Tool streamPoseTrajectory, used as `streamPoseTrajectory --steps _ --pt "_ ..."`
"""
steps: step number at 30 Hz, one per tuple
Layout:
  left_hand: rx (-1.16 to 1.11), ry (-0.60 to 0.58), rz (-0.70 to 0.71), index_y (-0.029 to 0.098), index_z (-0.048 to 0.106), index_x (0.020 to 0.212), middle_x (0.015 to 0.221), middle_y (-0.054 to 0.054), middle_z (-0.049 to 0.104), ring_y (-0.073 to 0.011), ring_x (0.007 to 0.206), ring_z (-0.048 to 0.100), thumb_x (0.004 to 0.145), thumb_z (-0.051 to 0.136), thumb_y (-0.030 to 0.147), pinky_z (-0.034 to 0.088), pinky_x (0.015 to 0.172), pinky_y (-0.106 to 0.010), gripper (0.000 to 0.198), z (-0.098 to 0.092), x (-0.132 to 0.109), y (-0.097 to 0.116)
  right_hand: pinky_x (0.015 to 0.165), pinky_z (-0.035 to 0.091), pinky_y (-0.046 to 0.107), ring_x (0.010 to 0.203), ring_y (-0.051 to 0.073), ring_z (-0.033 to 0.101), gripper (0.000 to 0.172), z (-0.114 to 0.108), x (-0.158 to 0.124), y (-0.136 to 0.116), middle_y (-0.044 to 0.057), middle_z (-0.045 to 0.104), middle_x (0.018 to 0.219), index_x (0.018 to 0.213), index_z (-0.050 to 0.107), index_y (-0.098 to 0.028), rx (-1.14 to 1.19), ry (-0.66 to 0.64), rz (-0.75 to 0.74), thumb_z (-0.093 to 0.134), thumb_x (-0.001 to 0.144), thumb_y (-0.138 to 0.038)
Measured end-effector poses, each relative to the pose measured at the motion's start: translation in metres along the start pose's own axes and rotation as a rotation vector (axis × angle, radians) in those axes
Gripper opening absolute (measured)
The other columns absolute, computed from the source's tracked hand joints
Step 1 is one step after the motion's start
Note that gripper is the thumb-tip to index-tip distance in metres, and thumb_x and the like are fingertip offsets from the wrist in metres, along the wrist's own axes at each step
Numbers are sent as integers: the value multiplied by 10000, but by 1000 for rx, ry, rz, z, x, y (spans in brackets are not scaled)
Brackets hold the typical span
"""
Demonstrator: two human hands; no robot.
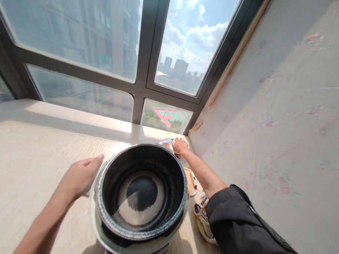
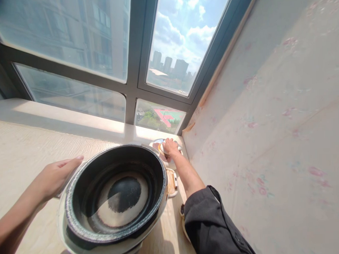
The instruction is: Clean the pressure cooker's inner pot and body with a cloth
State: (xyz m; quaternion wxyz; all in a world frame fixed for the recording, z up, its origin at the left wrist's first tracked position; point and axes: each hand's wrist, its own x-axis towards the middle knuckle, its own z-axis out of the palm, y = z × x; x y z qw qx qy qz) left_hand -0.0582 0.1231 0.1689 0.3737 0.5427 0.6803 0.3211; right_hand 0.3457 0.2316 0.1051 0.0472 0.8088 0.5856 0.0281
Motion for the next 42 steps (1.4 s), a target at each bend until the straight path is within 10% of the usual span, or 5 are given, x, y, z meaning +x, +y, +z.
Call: streamPoseTrajectory --steps 11,18,42 --pt "9 2 -9 224 623 597 591 -49 656 -321 763 661 599 510 716 529 683 -383 505 -2 0 -2 895 518 358 1116 284 682 483 16 -5 1 217 595 1325 1368 547 -139 -8 35 -31 423 1046 -476" --pt "-148 93 -78 200 756 719 968 -99 798 -371 1112 684 474 674 631 511 1018 -421 502 -2 -2 3 822 552 360 1048 298 711 470 22 -11 -1 257 612 1275 1335 582 -112 7 119 -5 382 1057 -435" --pt "-253 78 -76 150 684 676 574 -22 633 -197 613 572 635 725 498 418 503 -272 353 3 -14 5 1018 428 483 1268 359 557 426 9 -55 8 229 617 1314 1313 623 -168 160 60 -46 569 985 -435"
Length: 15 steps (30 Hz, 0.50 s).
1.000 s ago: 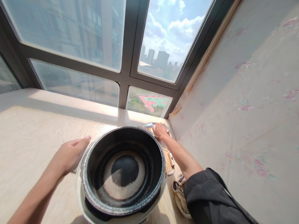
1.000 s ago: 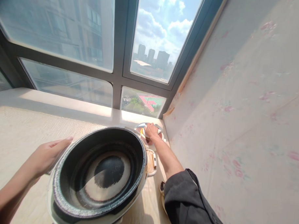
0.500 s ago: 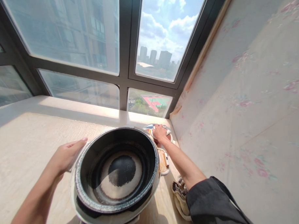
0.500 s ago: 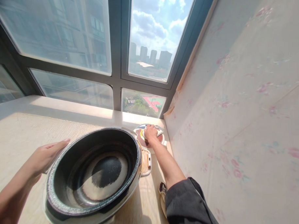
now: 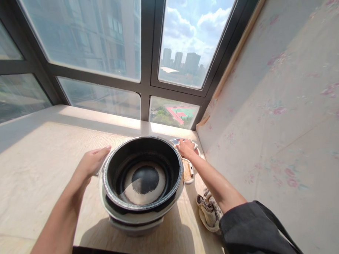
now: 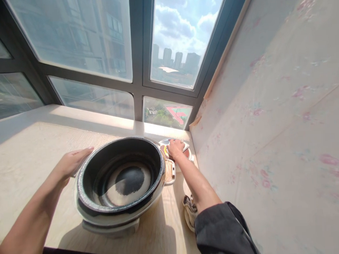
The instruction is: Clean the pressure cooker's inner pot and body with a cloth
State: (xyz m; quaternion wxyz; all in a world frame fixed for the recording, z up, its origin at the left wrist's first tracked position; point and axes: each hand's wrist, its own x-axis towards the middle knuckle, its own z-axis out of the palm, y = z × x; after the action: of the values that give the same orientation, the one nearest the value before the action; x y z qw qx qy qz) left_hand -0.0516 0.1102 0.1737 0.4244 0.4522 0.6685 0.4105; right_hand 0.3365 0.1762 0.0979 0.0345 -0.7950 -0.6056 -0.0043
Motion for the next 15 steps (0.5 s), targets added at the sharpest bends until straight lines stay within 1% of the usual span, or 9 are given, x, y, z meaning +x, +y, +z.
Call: streamPoseTrajectory --steps 2,4,7,9,10,11,12,14,15 --pt "31 -6 12 153 667 674 554 -11 602 -183 603 555 688 689 509 409 509 -263 357 0 -2 2 1074 377 508 1306 373 522 442 -7 -5 0 241 618 1319 1295 631 -150 44 24 -16 626 954 -432" --pt "45 -27 26 158 646 664 553 -9 588 -172 593 544 718 664 515 405 513 -257 361 0 -5 4 1112 344 504 1320 372 512 445 -14 -15 -2 253 602 1349 1306 619 -131 120 70 -32 608 964 -416" --pt "15 -90 32 170 618 652 580 -22 610 -165 566 545 705 668 552 414 507 -256 389 0 -7 5 1126 367 427 1335 308 526 422 -21 -39 -4 222 604 1388 1310 603 -145 291 154 -55 376 1051 -389" --pt "17 -119 42 180 600 634 569 -27 606 -162 532 534 696 669 600 408 486 -257 431 -1 -9 5 1078 438 371 1298 245 580 548 -24 -61 -6 189 630 1384 1321 580 -159 412 198 -65 137 1074 -367" --pt "31 -122 53 182 595 623 557 -28 598 -159 516 525 698 663 618 400 475 -257 447 -2 -9 4 1049 473 362 1266 226 615 610 -25 -72 -7 180 644 1376 1327 566 -160 536 215 -65 58 1067 -375" --pt "48 -119 65 182 595 611 544 -29 590 -158 505 517 705 656 626 394 467 -256 458 -3 -10 4 1023 502 367 1234 219 647 644 -27 -84 -7 179 655 1368 1323 559 -157 712 225 -58 25 1059 -403" --pt "61 -112 78 181 596 601 530 -30 581 -158 498 511 714 648 629 388 460 -256 465 -4 -11 3 1010 523 383 1212 225 670 646 -29 -94 -8 185 660 1365 1299 564 -154 940 224 -45 48 1052 -455" --pt "73 -104 101 177 602 588 509 -32 569 -161 489 507 722 647 628 379 448 -259 473 -6 -13 2 1018 537 422 1213 246 683 600 -35 -112 -9 184 665 1367 1209 599 -175 1395 195 -25 192 1025 -576" --pt "72 -100 111 175 604 584 501 -31 566 -163 484 507 721 653 629 378 442 -260 477 -7 -14 1 1029 536 437 1222 254 680 565 -38 -118 -11 176 672 1361 1155 617 -192 1560 174 -21 277 1000 -617"
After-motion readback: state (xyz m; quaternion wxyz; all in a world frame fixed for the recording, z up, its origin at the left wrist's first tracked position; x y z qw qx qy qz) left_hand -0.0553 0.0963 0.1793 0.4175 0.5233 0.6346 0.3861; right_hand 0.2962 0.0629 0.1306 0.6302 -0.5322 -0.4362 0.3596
